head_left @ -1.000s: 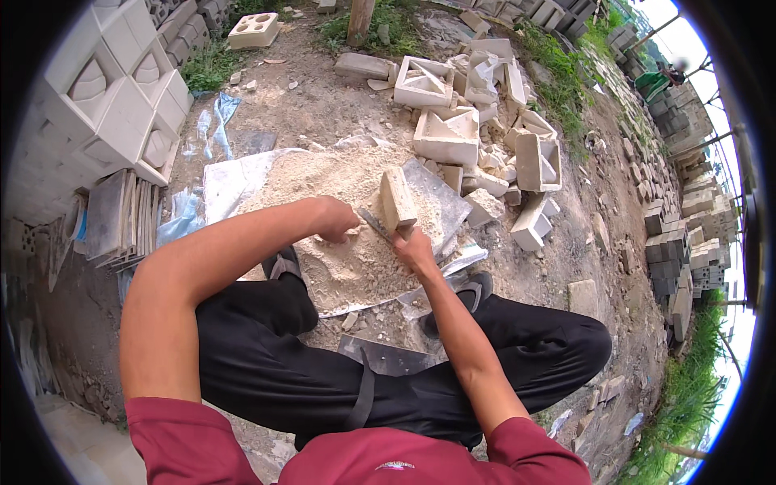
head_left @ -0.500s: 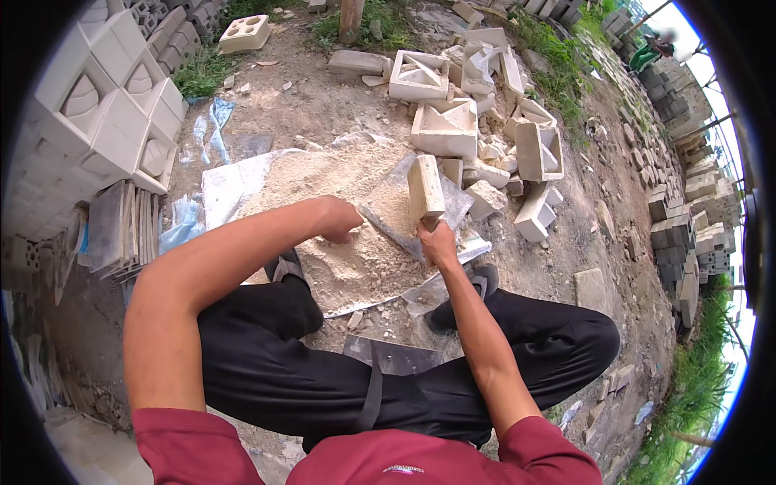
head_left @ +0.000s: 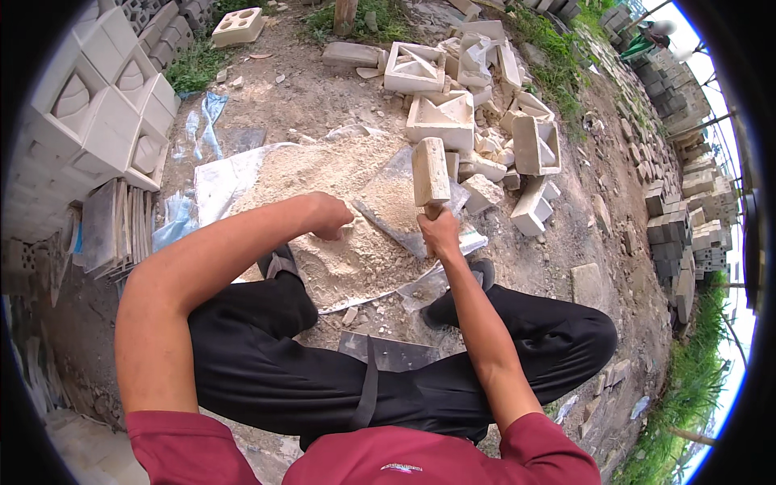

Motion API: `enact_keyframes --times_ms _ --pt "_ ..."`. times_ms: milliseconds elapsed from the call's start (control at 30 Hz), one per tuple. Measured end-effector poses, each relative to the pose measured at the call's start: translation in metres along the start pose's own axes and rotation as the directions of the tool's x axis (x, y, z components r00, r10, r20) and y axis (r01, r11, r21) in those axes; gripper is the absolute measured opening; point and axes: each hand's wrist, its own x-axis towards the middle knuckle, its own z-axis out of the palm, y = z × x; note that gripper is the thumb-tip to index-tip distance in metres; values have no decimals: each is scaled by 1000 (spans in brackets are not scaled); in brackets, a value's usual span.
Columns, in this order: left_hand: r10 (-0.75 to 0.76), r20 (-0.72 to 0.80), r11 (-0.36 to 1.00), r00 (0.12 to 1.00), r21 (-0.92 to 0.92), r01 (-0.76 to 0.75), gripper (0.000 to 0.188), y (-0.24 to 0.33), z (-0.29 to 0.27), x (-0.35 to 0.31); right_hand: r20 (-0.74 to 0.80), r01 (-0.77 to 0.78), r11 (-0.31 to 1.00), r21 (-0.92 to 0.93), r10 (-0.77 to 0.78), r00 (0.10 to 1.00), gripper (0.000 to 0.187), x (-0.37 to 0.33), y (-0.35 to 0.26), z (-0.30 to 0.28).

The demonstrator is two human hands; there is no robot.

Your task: The person shapes a block by rubbing it against another block and a pile of sand while sitting on the ground.

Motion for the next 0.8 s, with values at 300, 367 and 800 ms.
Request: enact_keyframes --times_ms 300,367,800 --pt "4 -46 1000 999 11 -4 40 1 -7 0 99 -35 988 -152 50 994 38 15 39 4" --pt "-14 -26 1000 1000 9 15 41 -2 1 -4 66 -17 997 -77 22 998 38 6 26 1" --pt "27 -4 1000 1000 14 -27 41 11 -9 3 126 -89 962 -257 125 984 51 -36 24 5"
